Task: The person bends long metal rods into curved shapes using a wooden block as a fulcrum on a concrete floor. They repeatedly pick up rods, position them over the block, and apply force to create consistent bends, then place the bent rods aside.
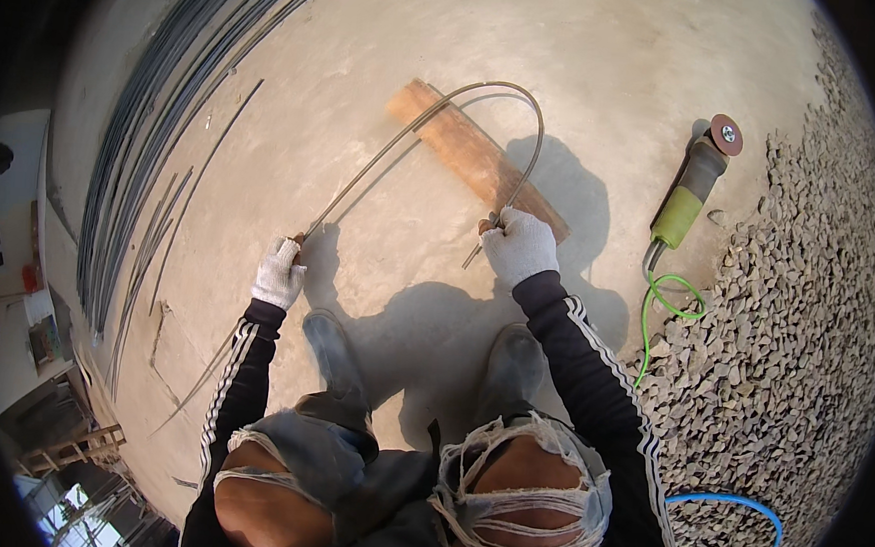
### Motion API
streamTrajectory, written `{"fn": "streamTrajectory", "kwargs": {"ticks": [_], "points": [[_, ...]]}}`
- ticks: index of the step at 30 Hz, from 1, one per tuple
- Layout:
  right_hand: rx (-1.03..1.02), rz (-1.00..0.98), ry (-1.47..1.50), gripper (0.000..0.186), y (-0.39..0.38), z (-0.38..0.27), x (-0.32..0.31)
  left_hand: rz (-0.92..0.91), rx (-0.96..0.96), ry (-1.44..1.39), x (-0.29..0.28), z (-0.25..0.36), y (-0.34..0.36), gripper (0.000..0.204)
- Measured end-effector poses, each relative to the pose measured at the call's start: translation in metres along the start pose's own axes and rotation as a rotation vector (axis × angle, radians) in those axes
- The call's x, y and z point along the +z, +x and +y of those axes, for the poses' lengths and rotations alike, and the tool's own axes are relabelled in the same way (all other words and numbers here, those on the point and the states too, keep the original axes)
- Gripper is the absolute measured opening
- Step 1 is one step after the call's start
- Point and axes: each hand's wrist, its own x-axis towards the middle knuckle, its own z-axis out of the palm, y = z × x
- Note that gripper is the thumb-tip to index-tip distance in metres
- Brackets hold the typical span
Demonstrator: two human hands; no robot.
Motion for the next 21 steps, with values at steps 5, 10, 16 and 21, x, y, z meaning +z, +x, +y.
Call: {"fn": "streamTrajectory", "kwargs": {"ticks": [5,10,16,21], "points": [[-0.001,0.012,-0.009,0.035,0.005,0.008,-0.003,-0.002,0.049,0.071,-0.012,0.011,0.004,0.044],[0.002,0.062,0.061,0.035,0.011,0.011,-0.007,0.052,0.097,0.085,-0.034,0.030,0.011,0.057],[0.013,0.071,0.141,0.028,0.020,0.006,-0.035,0.027,0.143,0.160,-0.063,0.060,0.028,0.058],[0.077,0.036,0.187,0.023,0.021,0.008,-0.047,0.017,0.143,0.168,-0.070,0.079,0.030,0.055]]}}
